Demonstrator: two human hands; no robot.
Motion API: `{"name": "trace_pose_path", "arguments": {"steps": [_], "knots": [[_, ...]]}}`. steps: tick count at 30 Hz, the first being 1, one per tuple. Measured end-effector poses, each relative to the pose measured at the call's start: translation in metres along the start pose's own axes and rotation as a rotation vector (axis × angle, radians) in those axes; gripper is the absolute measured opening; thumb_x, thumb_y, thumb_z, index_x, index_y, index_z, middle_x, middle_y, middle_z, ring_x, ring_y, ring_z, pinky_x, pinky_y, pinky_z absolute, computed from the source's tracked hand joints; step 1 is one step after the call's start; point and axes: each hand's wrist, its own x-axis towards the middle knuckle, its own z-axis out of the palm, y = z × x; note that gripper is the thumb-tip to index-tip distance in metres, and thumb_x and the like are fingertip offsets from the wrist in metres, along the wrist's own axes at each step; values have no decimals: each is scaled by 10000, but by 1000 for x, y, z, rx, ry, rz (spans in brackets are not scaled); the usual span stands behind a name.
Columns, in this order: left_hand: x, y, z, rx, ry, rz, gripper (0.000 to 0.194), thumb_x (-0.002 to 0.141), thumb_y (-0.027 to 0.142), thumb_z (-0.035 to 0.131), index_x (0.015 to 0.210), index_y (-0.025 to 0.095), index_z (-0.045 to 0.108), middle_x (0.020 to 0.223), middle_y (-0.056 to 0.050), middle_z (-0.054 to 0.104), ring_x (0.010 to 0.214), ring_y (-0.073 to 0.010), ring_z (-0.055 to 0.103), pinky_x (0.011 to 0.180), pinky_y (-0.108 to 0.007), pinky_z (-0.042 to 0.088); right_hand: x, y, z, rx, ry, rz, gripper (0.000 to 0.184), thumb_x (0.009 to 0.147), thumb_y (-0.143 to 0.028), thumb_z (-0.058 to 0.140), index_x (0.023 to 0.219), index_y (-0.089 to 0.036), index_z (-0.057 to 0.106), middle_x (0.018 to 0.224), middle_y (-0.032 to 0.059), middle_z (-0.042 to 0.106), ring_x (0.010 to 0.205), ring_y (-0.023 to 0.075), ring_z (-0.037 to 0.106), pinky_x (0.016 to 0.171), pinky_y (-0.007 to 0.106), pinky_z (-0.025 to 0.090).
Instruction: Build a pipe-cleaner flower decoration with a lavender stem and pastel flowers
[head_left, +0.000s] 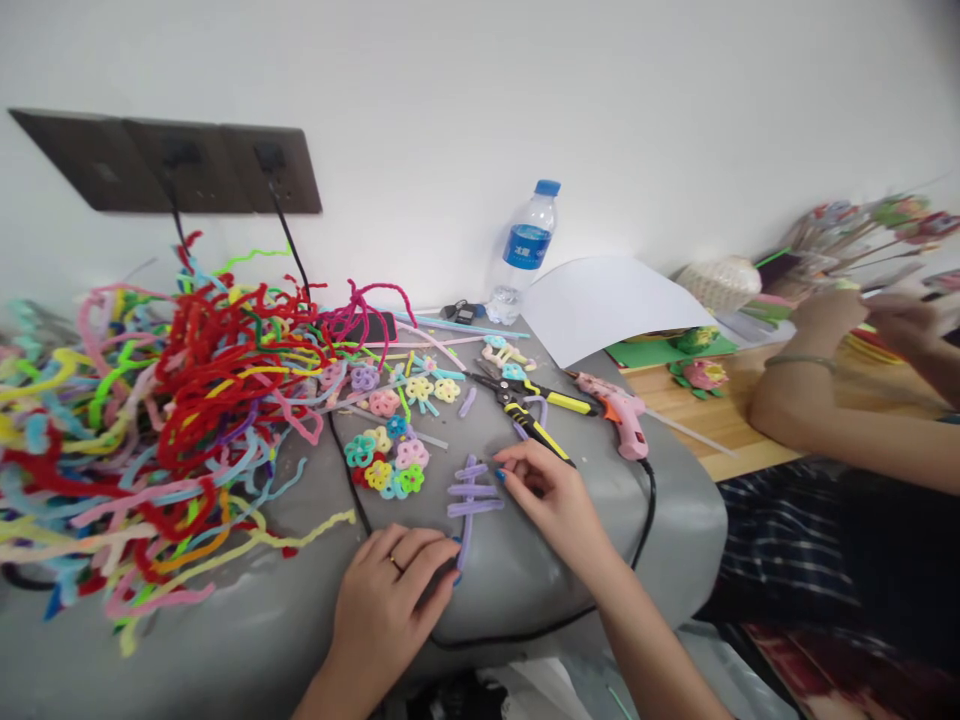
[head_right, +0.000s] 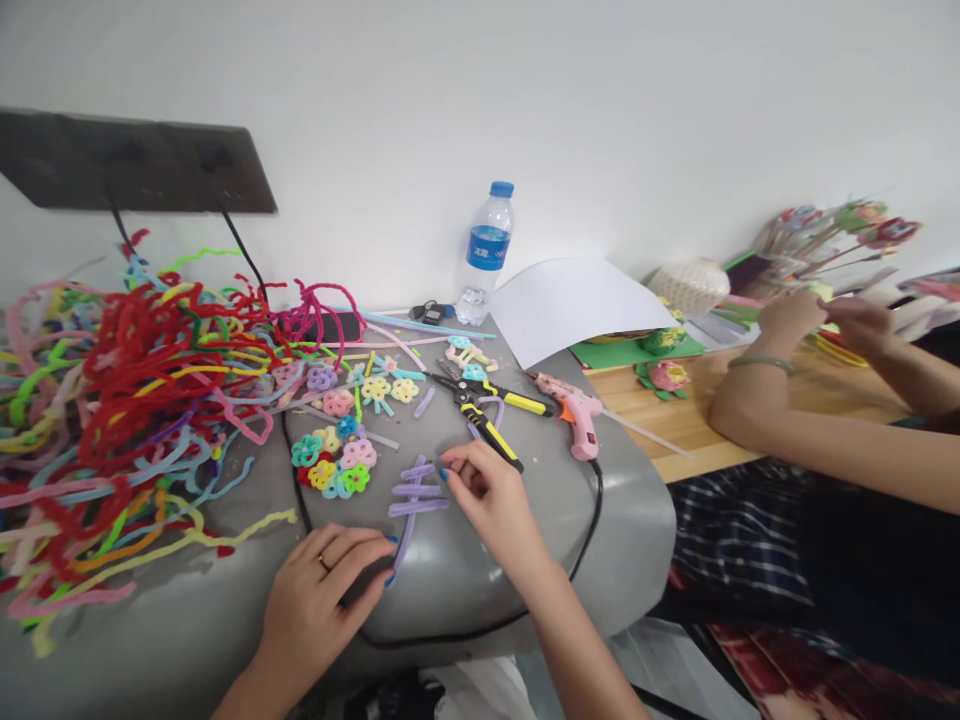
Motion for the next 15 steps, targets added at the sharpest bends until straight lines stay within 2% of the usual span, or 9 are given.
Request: {"name": "trace_pose_path", "arguments": {"steps": [5, 11, 15], "knots": [[1, 1, -1, 5, -5, -12, 165, 1001, 184, 530, 1025, 245, 682, 927, -2, 769, 794, -184, 655, 736, -319, 463, 9, -3, 2, -92, -66, -55, 124, 896, -202, 607, 917, -191, 729, 764, 7, 571, 600, 135, 510, 551, 255, 409], [0, 1, -1, 10, -13, -7, 172, 1014, 192, 512, 1037, 241, 675, 941, -9, 764, 802, -187, 661, 749, -325, 479, 13, -3, 3, -122, -131, -70, 102, 881, -160, 603, 837, -202, 685, 773, 8, 600, 582, 130, 491, 552, 257, 398], [0, 0, -1, 51, 1, -19, 194, 1026, 210, 493, 1081, 246, 676, 1066, -40, 747, 846, -188, 674, 778, -323, 505, 13, -5, 3, -137, -145, -77, 113, 892, -170, 614, 796, -206, 660, 749, 2, 595, 577, 131, 483, 548, 251, 392]]}}
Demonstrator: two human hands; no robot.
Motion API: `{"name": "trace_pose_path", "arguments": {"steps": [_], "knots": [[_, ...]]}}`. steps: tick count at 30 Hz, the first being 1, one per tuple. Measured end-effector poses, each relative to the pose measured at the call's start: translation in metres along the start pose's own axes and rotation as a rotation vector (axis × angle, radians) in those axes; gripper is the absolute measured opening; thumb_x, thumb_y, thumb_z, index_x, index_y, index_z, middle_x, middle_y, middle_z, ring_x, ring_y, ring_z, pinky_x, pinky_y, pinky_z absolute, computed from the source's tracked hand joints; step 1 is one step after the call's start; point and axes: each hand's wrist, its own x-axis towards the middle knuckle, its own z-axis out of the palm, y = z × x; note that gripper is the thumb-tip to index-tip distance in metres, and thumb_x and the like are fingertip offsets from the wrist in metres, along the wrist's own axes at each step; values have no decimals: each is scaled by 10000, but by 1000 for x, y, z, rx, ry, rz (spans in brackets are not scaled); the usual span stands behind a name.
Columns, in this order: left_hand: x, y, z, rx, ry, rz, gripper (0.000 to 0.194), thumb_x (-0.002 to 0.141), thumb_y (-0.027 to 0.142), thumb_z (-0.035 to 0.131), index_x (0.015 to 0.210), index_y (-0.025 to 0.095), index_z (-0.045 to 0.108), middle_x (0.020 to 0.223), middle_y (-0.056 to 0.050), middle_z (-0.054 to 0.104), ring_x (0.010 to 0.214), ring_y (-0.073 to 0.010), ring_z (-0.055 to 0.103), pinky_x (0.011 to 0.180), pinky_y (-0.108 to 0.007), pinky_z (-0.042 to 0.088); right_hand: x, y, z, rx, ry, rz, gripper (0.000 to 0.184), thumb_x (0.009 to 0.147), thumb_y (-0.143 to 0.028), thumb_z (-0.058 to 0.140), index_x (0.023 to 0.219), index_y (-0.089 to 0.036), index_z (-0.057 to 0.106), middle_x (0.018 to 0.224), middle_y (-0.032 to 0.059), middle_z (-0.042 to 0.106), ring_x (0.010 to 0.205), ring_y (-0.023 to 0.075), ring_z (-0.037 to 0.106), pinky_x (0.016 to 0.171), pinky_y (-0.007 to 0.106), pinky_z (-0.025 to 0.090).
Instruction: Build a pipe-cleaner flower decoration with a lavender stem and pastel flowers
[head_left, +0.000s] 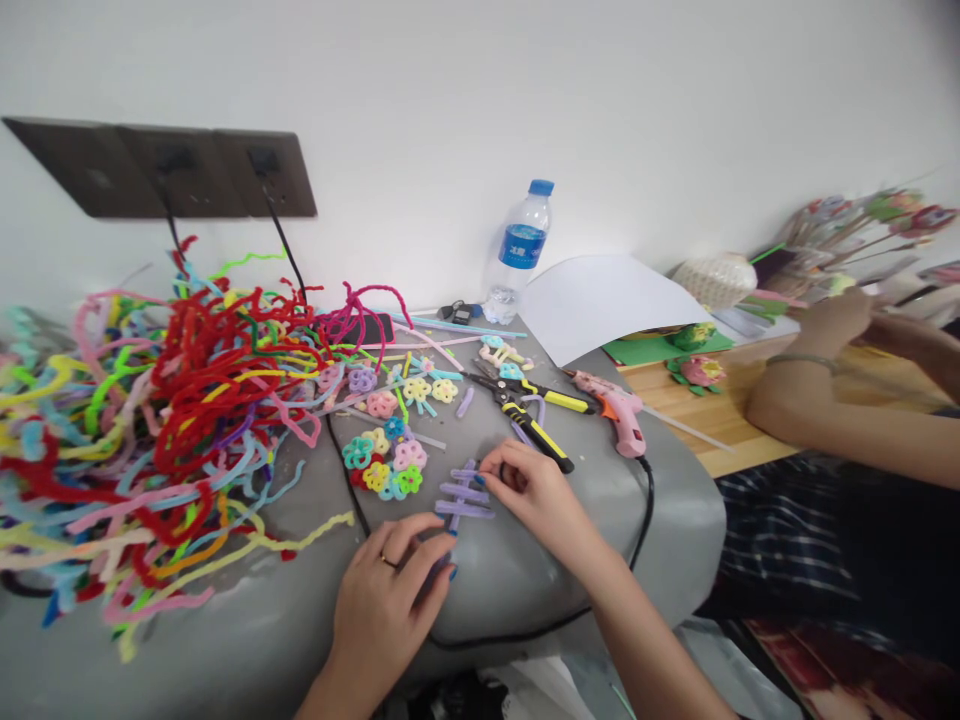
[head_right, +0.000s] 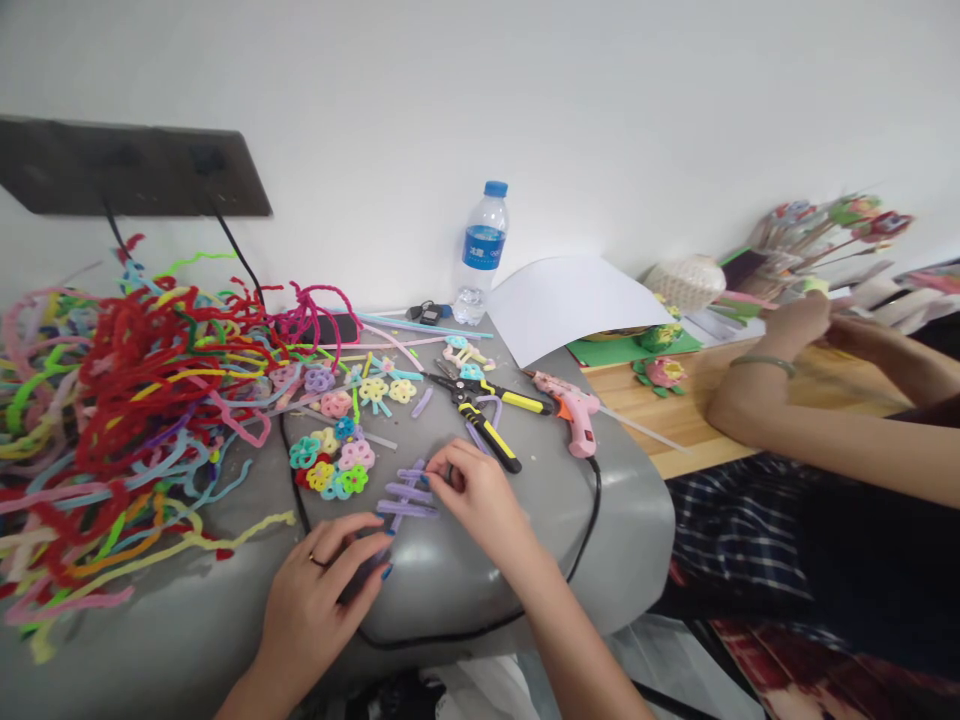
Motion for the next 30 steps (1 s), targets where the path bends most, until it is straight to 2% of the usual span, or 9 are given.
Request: {"name": "trace_pose_path", "arguments": {"steps": [3, 6, 13, 17, 23, 30], "knots": [[0, 0, 0, 53, 6, -6, 220, 1024, 222, 494, 1157, 240, 668, 1225, -78, 714, 922, -205, 684, 828, -340, 528, 0, -2, 0, -4, -1, -10, 118, 881, -134, 605, 796, -202, 651, 754, -1, 583, 582, 128, 476, 556, 247, 386], [0, -1, 1, 75, -6, -5, 252, 1021, 215, 492, 1224, 218, 642, 1280, -88, 710, 1043, -235, 679, 885, -361, 538, -1, -3, 0, -5, -6, -11, 126, 870, -111, 597, 796, -201, 645, 771, -3, 577, 583, 124, 465, 562, 245, 382], [-1, -3, 4, 63, -8, 7, 248, 1022, 209, 489, 1227, 209, 629, 1221, -72, 751, 1023, -236, 692, 853, -366, 564, -2, -4, 4, -20, 20, -20, 143, 865, -111, 588, 761, -207, 611, 743, -14, 542, 597, 132, 464, 574, 253, 377], [-1, -3, 3, 40, 24, -10, 248, 1012, 195, 501, 1227, 209, 623, 1249, -89, 731, 1060, -229, 698, 894, -360, 572, -3, -4, 5, -25, 20, -15, 138, 874, -129, 580, 767, -210, 611, 747, -9, 541, 593, 132, 464, 566, 256, 366], [-1, -3, 2, -14, 76, -55, 201, 993, 189, 505, 1134, 219, 644, 1067, -69, 749, 945, -201, 727, 830, -320, 591, -2, -3, 2, -32, 10, -23, 130, 880, -140, 583, 782, -212, 628, 745, -7, 545, 580, 133, 456, 553, 256, 369], [0, -3, 2, 3, 54, -28, 234, 994, 170, 498, 1178, 199, 639, 1095, -74, 767, 965, -210, 716, 844, -334, 586, -2, -2, 3, -17, 26, -27, 128, 874, -133, 595, 779, -210, 635, 734, -14, 541, 576, 130, 460, 550, 253, 370]]}}
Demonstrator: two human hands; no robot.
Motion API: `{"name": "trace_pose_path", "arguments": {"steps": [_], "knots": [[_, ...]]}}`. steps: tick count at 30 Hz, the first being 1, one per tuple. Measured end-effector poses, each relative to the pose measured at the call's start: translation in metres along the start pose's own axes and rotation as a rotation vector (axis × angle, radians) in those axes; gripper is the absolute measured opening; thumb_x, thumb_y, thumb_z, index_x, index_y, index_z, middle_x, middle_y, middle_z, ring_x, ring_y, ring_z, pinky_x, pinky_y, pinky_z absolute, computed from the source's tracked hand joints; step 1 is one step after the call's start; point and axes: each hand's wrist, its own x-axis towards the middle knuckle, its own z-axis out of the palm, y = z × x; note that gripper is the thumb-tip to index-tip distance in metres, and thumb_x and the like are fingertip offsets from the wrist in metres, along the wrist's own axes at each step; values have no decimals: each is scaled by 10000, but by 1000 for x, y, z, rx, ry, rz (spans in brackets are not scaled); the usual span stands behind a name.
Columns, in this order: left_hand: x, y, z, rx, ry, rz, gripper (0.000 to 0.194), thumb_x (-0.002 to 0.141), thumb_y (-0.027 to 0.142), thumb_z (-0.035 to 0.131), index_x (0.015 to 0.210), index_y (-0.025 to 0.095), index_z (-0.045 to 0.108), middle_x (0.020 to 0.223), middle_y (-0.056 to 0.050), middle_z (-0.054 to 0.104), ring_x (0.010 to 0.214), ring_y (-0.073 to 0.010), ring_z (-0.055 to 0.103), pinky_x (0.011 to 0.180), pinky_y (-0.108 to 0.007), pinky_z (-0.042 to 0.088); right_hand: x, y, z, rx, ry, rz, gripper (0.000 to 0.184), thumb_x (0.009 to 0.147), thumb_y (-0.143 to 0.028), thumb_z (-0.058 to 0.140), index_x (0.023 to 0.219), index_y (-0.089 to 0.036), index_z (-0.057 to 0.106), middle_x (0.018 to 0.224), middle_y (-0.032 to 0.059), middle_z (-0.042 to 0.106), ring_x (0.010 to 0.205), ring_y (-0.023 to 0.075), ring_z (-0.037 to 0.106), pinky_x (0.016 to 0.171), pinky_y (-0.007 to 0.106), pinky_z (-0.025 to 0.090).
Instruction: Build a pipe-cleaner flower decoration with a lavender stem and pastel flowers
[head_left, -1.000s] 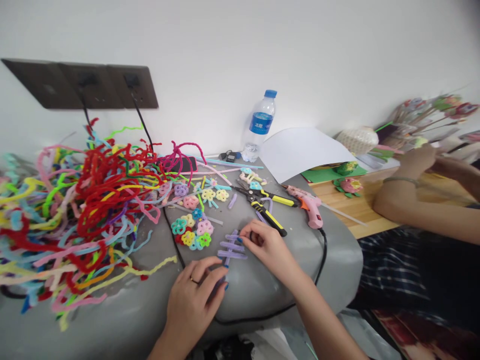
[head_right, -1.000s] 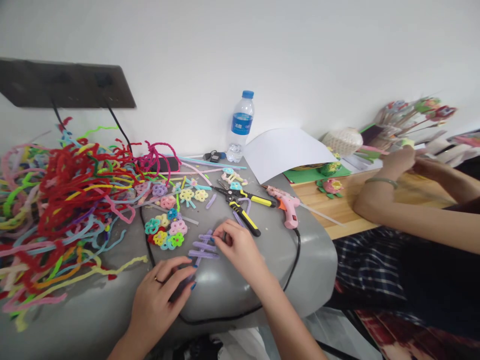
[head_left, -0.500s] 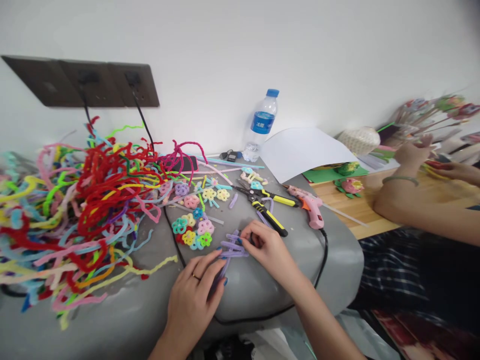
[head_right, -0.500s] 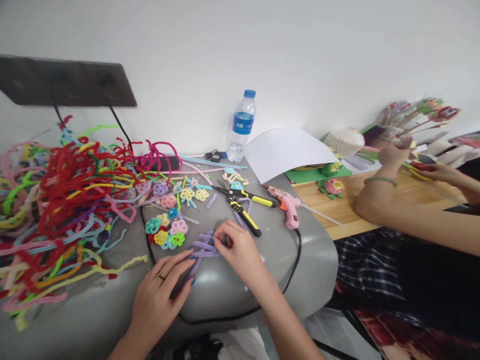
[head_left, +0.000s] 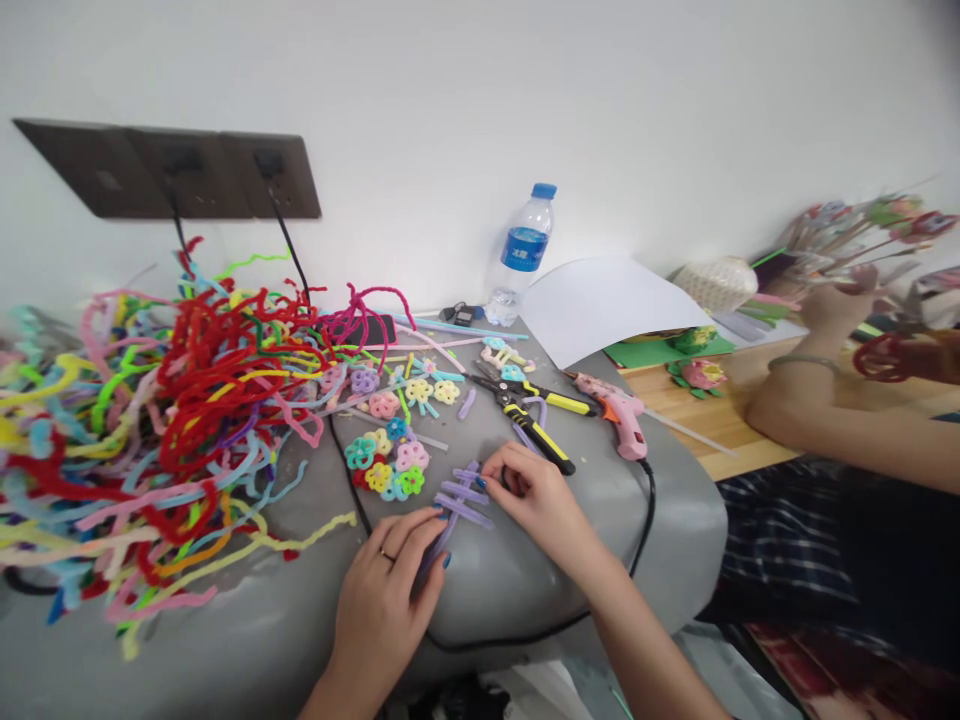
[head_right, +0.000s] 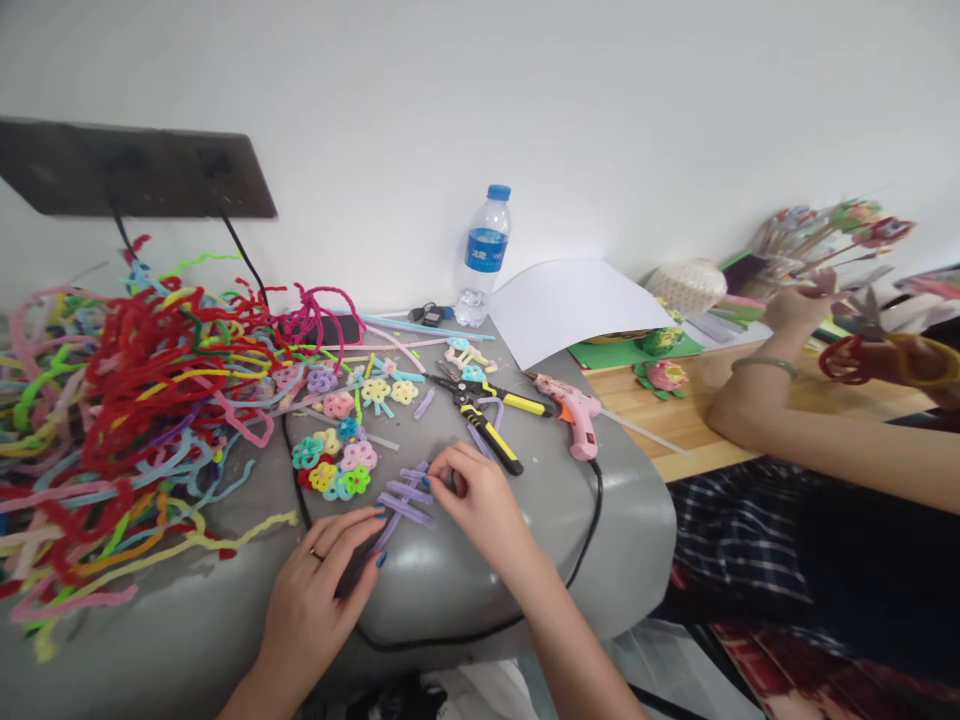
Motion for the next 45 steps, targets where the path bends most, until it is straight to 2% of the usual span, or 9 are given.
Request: {"name": "trace_pose_path", "arguments": {"steps": [6, 14, 19, 23, 25, 28, 32, 40, 45], "knots": [[0, 2, 1, -23, -23, -12, 176, 980, 177, 523, 1098, 217, 648, 985, -48, 770, 890, -206, 704, 783, -324, 569, -1, 0, 1, -6, 26, 8, 144, 868, -107, 607, 772, -210, 634, 728, -21, 540, 583, 131, 467, 559, 256, 380], [0, 3, -5, -48, -71, 99, 176, 968, 216, 586, 1123, 243, 667, 1067, -11, 793, 943, -222, 681, 815, -348, 523, -1, 3, 7, 12, 96, 4, 103, 905, -181, 610, 840, -208, 685, 729, -6, 563, 577, 138, 486, 534, 257, 384], [0, 2, -7, -100, -87, 115, 145, 976, 245, 596, 1083, 264, 690, 964, 6, 776, 853, -199, 663, 765, -330, 491, 4, 2, -4, -33, 183, -22, 155, 966, -206, 553, 930, -200, 704, 737, 13, 604, 596, 160, 533, 555, 273, 405], [-2, 0, -7, -135, -123, 147, 139, 952, 183, 621, 1044, 260, 692, 893, 19, 756, 792, -183, 631, 731, -320, 467, 28, 6, -22, -186, 212, -129, 241, 975, -128, 492, 1026, -214, 711, 928, 72, 692, 805, 221, 626, 739, 338, 481], [-3, -1, -7, -143, -136, 157, 159, 946, 154, 621, 1043, 258, 690, 894, 22, 756, 801, -182, 624, 735, -322, 461, 45, 8, -26, -293, 151, -235, 312, 972, -78, 465, 1070, -224, 722, 1076, 104, 712, 980, 268, 621, 864, 404, 475], [-3, -3, -6, -156, -138, 163, 177, 961, 134, 600, 1046, 260, 690, 897, 30, 757, 813, -178, 615, 746, -320, 455, 69, 10, -25, -516, 35, -330, 335, 983, -58, 475, 1101, -235, 734, 1200, 108, 713, 1080, 297, 580, 903, 450, 435], [-3, -3, -4, -158, -117, 169, 163, 992, 154, 570, 1032, 254, 692, 879, 30, 752, 800, -174, 602, 736, -314, 441, 85, 10, -19, -704, -42, -352, 197, 954, -84, 602, 959, -226, 738, 1132, 96, 736, 1112, 305, 564, 925, 460, 376], [0, 0, -2, -136, -116, 118, 186, 1011, 166, 542, 981, 265, 696, 837, 29, 722, 761, -177, 589, 700, -317, 405, 89, -1, -24, -710, -110, -386, 106, 924, -97, 622, 900, -188, 670, 1027, 92, 735, 1085, 290, 579, 997, 456, 312], [2, 5, 0, -125, -118, 94, 184, 990, 139, 562, 978, 269, 691, 840, 31, 721, 765, -186, 590, 711, -325, 399, 73, -18, -34, -486, 37, -325, 110, 915, -114, 564, 911, -204, 626, 899, 42, 727, 909, 228, 634, 963, 411, 367]]}}
